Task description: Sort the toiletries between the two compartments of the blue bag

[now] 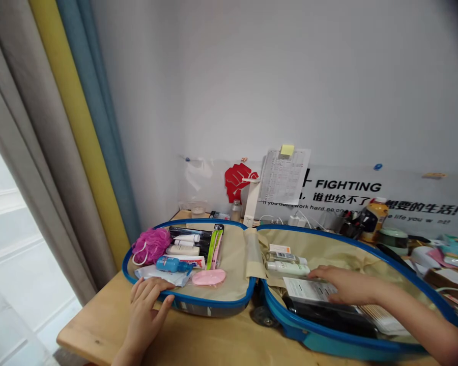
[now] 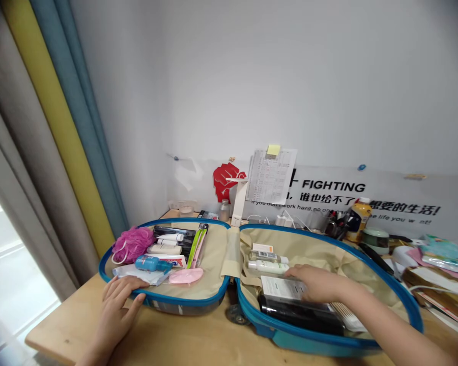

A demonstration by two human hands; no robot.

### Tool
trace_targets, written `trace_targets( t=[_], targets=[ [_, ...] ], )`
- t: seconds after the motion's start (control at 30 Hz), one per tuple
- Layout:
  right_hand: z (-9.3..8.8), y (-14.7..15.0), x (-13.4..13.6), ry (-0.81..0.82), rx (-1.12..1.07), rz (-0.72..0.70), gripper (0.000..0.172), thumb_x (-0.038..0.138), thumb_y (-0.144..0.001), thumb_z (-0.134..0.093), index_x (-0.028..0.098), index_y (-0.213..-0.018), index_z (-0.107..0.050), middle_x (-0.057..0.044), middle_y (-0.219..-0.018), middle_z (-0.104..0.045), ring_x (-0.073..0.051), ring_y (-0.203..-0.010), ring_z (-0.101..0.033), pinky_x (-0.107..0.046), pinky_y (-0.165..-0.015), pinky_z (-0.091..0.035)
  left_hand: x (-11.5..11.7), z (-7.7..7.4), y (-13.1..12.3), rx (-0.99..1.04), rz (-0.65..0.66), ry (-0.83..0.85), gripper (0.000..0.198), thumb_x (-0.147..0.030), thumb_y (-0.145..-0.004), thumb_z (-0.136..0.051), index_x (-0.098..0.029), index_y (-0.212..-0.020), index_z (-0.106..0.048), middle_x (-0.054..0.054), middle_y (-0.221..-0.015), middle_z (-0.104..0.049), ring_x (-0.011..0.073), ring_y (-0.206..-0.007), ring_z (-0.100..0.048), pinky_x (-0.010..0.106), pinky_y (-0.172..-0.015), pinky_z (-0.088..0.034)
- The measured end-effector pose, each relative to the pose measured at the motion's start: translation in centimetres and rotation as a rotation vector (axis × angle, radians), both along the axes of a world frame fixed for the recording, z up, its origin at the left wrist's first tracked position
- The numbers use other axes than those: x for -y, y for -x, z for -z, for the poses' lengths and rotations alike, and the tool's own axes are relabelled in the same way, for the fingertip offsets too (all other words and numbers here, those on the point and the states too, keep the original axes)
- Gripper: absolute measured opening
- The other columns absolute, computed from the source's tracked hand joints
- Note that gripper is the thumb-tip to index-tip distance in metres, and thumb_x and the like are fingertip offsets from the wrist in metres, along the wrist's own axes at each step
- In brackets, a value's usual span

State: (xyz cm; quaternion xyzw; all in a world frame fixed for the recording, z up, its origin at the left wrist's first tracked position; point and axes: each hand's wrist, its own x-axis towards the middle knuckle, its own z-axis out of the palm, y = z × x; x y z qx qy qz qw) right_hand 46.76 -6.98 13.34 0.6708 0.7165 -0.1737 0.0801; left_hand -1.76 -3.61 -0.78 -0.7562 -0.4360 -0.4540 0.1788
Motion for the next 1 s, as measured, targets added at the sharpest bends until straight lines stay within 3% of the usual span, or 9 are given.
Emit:
trace_targets(
  t=[0.2,0.4,0.5,0.63,0.73,0.8,0.87,1.0],
  targets=[
    [1.6,-0.8,0.2,0.009,0.055,-0.016,0.077,0.014,-0.058,-0.059,0.019,-0.134,-0.061,-0.016,-0.135,-0.061,-0.034,-0.125,-0.058,-0.045,-0.107,-0.043,-0.2,0.1,0.1,-0.007,-0.012,-0.012,0.017,-0.036,-0.094,-0.051,-0.028,-0.092,-0.065,-0.001,-0.087,-0.074,0.0214,-0.087,-0.066,0.039,-0.097,-0.035],
    [2.2,-0.9,-0.1,-0.014,0.020,-0.054,0.077,0.012,-0.050,-0.057,0.018,-0.126,-0.065,-0.014,-0.128,-0.065,-0.031,-0.118,-0.061,-0.039,-0.103,-0.047,0.0,0.0,0.0,0.006,-0.010,-0.002,0.018,-0.037,-0.094,-0.050,-0.027,-0.090,-0.065,-0.001,-0.087,-0.073,0.0212,-0.086,-0.066,0.039,-0.097,-0.035],
    [0.7,-1.3,-0.2,-0.063,0.004,-0.041,0.073,0.013,-0.050,-0.058,0.018,-0.122,-0.066,-0.015,-0.126,-0.064,-0.032,-0.117,-0.062,-0.038,-0.101,-0.048,0.0,0.0,-0.1,0.006,-0.013,-0.004,0.018,-0.037,-0.094,-0.051,-0.027,-0.091,-0.065,-0.001,-0.088,-0.074,0.0208,-0.087,-0.066,0.039,-0.097,-0.035],
    [-3.8,-0.6,-1.4,-0.185,-0.038,-0.039,0.062,0.017,-0.061,-0.059,0.023,-0.123,-0.065,-0.014,-0.126,-0.064,-0.030,-0.113,-0.063,-0.035,-0.096,-0.049,-0.1,0.1,0.0,0.009,-0.011,0.002,0.018,-0.037,-0.094,-0.052,-0.027,-0.091,-0.066,-0.001,-0.088,-0.073,0.0205,-0.087,-0.066,0.038,-0.096,-0.037],
    [-6.7,3.1,-4.3,-0.346,-0.071,-0.091,0.059,0.028,-0.073,-0.058,0.022,-0.131,-0.059,-0.014,-0.130,-0.062,-0.030,-0.112,-0.063,-0.035,-0.090,-0.051,-0.1,0.1,0.1,0.008,-0.012,0.021,0.018,-0.038,-0.093,-0.052,-0.027,-0.090,-0.066,-0.001,-0.088,-0.073,0.0205,-0.087,-0.066,0.038,-0.096,-0.038],
    [-7.3,7.3,-7.3,-0.429,-0.085,-0.148,0.057,0.034,-0.080,-0.056,0.021,-0.136,-0.055,-0.012,-0.135,-0.059,-0.029,-0.119,-0.059,-0.037,-0.098,-0.048,0.0,0.1,0.0,0.011,-0.016,0.039,0.018,-0.038,-0.093,-0.052,-0.027,-0.090,-0.067,-0.001,-0.089,-0.074,0.0206,-0.088,-0.066,0.038,-0.097,-0.038],
    [-6.9,12.4,-10.6,-0.482,-0.085,-0.191,0.056,0.032,-0.085,-0.057,0.019,-0.139,-0.051,-0.013,-0.138,-0.055,-0.025,-0.122,-0.056,-0.036,-0.104,-0.044,0.1,0.0,-0.1,0.016,-0.014,0.048,0.018,-0.037,-0.093,-0.051,-0.027,-0.090,-0.066,0.000,-0.089,-0.073,0.0204,-0.088,-0.065,0.038,-0.098,-0.037],
    [-4.2,22.0,-16.3,-0.512,-0.042,-0.279,0.046,0.041,-0.092,-0.060,0.020,-0.133,-0.053,-0.011,-0.136,-0.055,-0.024,-0.120,-0.055,-0.049,-0.101,-0.047,0.4,-0.4,-0.3,0.021,-0.010,0.051,0.018,-0.036,-0.094,-0.051,-0.027,-0.089,-0.066,-0.001,-0.087,-0.072,0.0198,-0.087,-0.065,0.038,-0.099,-0.036]
  ],
)
